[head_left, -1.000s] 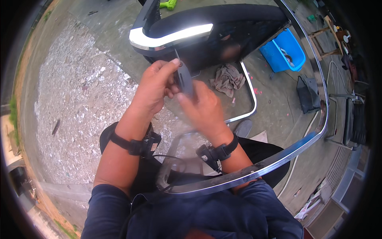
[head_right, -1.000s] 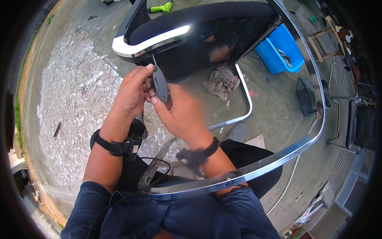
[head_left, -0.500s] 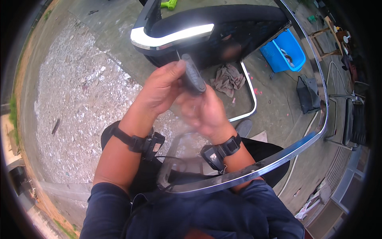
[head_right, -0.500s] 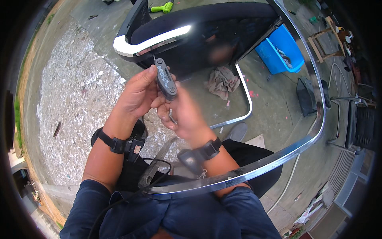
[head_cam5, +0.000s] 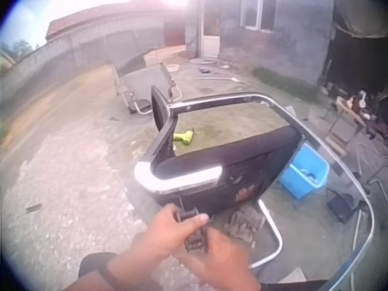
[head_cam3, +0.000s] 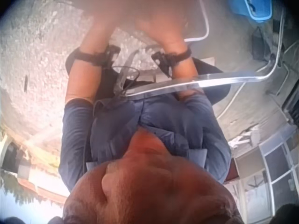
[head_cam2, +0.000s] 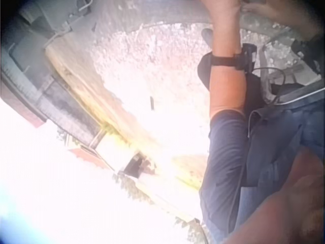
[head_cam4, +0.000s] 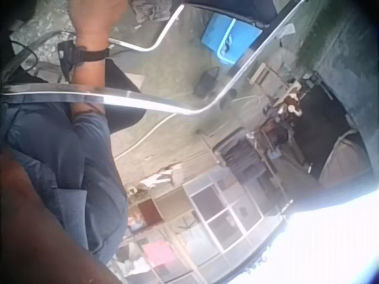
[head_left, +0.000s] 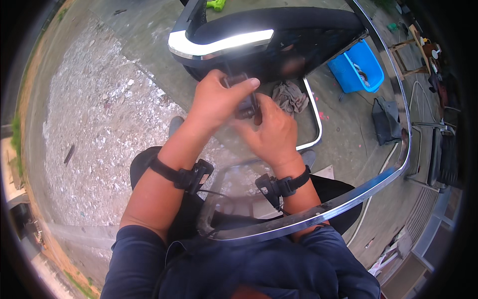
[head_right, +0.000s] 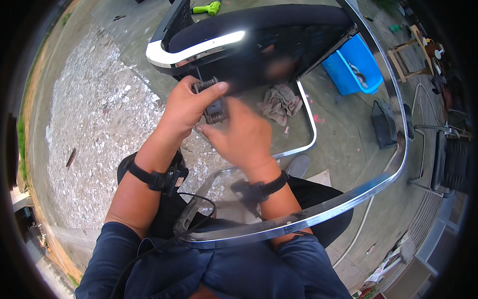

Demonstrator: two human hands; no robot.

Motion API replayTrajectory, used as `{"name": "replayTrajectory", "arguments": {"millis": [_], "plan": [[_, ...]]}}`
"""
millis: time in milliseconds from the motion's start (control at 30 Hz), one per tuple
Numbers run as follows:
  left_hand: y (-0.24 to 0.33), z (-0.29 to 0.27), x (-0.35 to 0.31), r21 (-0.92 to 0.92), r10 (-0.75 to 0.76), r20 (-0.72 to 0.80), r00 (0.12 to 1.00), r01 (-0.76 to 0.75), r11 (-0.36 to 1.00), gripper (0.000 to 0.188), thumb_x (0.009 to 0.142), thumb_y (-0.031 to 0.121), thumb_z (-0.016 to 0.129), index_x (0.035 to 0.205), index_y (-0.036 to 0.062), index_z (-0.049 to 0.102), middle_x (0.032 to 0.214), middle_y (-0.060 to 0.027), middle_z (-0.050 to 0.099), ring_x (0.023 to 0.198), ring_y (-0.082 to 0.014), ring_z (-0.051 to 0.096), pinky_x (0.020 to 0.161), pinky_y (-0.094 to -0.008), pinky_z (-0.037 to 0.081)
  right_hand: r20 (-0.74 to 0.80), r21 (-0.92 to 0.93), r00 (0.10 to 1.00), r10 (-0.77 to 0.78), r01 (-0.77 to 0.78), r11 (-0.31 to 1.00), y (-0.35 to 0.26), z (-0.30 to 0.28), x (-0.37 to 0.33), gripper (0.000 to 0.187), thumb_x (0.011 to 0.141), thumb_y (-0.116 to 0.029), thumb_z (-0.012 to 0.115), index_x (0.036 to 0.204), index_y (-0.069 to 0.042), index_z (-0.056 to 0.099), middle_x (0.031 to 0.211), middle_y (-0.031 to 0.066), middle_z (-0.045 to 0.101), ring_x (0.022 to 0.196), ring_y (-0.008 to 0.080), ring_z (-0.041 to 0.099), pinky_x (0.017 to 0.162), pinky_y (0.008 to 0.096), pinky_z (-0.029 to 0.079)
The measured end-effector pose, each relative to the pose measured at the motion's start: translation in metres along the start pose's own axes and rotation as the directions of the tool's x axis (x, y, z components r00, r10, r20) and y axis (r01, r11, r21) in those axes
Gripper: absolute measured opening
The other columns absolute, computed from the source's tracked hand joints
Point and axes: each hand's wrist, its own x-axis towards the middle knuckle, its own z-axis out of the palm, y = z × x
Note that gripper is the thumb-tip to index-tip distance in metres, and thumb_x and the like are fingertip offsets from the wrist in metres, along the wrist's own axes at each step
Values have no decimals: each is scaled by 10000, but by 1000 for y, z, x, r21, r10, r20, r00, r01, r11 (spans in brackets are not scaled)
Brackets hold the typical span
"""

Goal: The person uses a screwdriver to tighten screws on a small black plastic component. They then attach this component to a large chrome car trim piece and continue to secure it with the screwdriver.

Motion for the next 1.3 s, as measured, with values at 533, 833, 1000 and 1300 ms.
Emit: {"name": "replayTrajectory", "arguments": {"millis": [533, 833, 1000, 1300], "plan": [[-4, -34, -14, -220, -170, 172, 970, 206, 954, 444, 1002, 469, 510, 1110, 51, 612, 950, -76, 666, 805, -129, 631, 654, -262, 501, 703, 709, 695, 151, -668, -227, -8, 30, -3, 543, 994, -498, 395, 1081, -11, 621, 662, 58, 552, 452, 148, 447, 425, 281, 378], [6, -35, -23, -689, 1, 517, 856, 416, 594, 500, 1048, 340, 413, 1397, -17, 455, 1316, -253, 576, 1224, -379, 578, 1077, -458, 452, 620, 445, 737, -269, -613, -653, -21, 43, -5, 726, 989, -609, 231, 1156, -7, 602, 610, 33, 492, 370, 143, 394, 374, 265, 318], [-6, -35, -21, -695, 59, 511, 858, 372, 616, 515, 1036, 362, 474, 1389, -11, 459, 1300, -250, 584, 1233, -383, 569, 1070, -469, 457, 597, 440, 736, -320, -634, -636, -20, 41, -4, 741, 997, -614, 214, 1149, -2, 604, 591, 37, 488, 362, 142, 391, 372, 262, 317], [6, -23, -17, -516, -25, 387, 922, 239, 823, 421, 977, 332, 626, 1223, -5, 563, 1054, -108, 681, 949, -199, 682, 829, -320, 579, 676, 736, 736, 38, -677, 15, 31, 5, -5, 599, 954, -563, 486, 1020, 6, 663, 699, 80, 639, 487, 145, 506, 437, 253, 374]]}}
